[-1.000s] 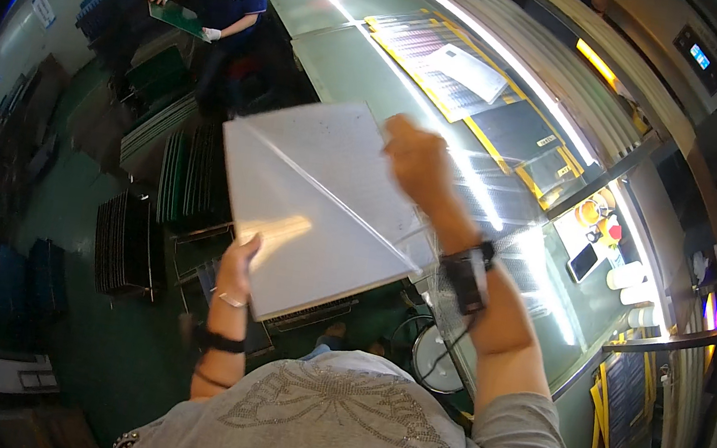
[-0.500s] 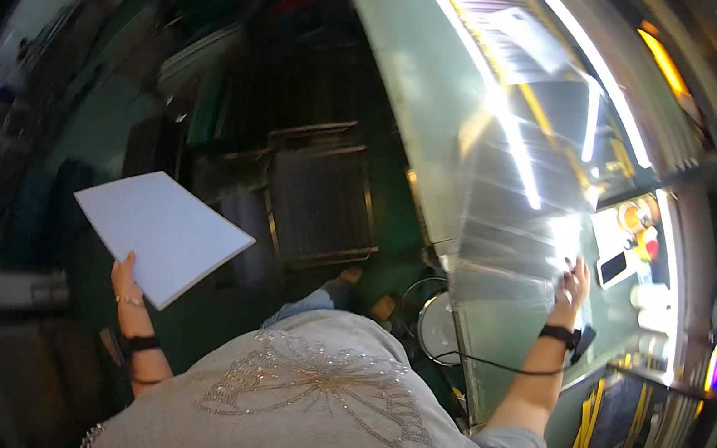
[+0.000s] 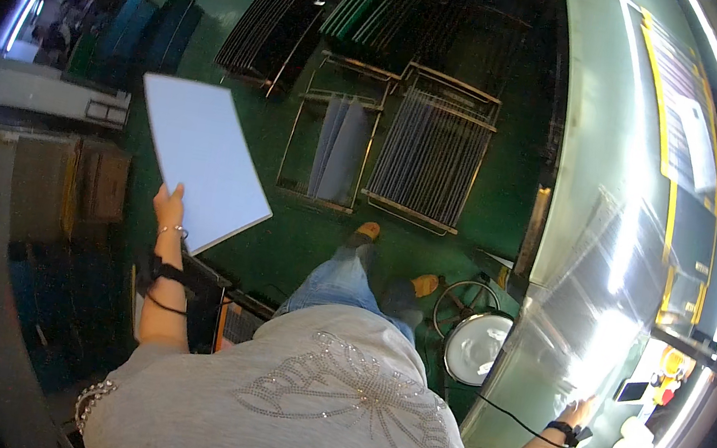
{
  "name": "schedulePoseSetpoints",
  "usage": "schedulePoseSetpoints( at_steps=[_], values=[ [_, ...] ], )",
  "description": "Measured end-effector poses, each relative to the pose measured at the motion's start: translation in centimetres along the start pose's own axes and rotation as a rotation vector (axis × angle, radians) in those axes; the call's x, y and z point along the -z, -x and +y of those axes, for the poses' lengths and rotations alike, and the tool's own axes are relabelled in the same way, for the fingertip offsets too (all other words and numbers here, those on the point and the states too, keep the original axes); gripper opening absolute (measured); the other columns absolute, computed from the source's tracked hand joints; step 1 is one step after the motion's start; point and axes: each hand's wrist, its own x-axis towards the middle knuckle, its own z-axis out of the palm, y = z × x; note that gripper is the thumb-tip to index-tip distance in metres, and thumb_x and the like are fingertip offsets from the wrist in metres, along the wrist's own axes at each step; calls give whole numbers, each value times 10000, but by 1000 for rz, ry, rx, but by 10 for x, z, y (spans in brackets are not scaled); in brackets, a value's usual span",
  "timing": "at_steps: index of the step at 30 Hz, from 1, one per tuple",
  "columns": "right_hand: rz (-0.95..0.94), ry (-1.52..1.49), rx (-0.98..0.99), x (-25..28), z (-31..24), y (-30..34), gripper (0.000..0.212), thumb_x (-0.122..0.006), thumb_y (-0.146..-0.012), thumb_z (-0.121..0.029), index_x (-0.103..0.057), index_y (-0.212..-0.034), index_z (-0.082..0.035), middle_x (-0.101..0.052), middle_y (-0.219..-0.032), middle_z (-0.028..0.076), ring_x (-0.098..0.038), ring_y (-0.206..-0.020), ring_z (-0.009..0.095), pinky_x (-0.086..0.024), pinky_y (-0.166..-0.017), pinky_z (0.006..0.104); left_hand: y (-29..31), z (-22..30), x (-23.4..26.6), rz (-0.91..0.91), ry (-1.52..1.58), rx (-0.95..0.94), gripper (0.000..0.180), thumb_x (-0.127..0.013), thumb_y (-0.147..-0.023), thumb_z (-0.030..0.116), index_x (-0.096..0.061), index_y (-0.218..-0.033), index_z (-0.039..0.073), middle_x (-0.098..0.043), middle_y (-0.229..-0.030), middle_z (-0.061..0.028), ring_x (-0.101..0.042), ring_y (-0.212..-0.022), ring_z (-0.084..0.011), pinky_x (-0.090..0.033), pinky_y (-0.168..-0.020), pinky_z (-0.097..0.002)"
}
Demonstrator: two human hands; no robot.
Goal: Checking patterned sheets and organizing them into metal storage racks in a factory assembly area.
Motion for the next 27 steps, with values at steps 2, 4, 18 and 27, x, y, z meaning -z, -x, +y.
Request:
schedulePoseSetpoints(
  at_steps=[2,4,18,27],
  values=[
    [129,-510,-293,15,2,25,426,-491,-864,-166,-415,-1280,-110,-568,-931,-20,-519,-812,100,-421,-672,239,-14,-33,-44,-56,-16,-50,261,-605,-777,170,-564,-895,-60,-604,-821,-255,-576,-784,-416,-446,-691,-425],
    [296,-358,-449,-28,-67,62,317,-455,-893,-237,-475,-1186,-115,-578,-965,1,-526,-866,112,-430,-712,262,-27,-11,-39,-42,-82,-78,254,-598,-786,185,-560,-871,-51,-595,-792,-255,-562,-770,-434,-442,-675,-440],
    [-589,212,-695,-278,-352,283,293,-523,-897,-314,-599,-874,-31,-643,-644,73,-490,-478,77,-340,-459,226,-95,-137,-260,-296,115,-31,273,-551,-816,192,-587,-1044,46,-607,-809,-229,-583,-755,-408,-465,-648,-467],
    [-723,367,-643,-334,-427,270,374,-545,-872,-378,-585,-937,-12,-658,-702,105,-474,-466,63,-366,-438,204,-78,-181,-304,-387,228,48,266,-521,-832,159,-583,-1075,71,-605,-781,-232,-583,-728,-410,-455,-635,-473]
  ],
)
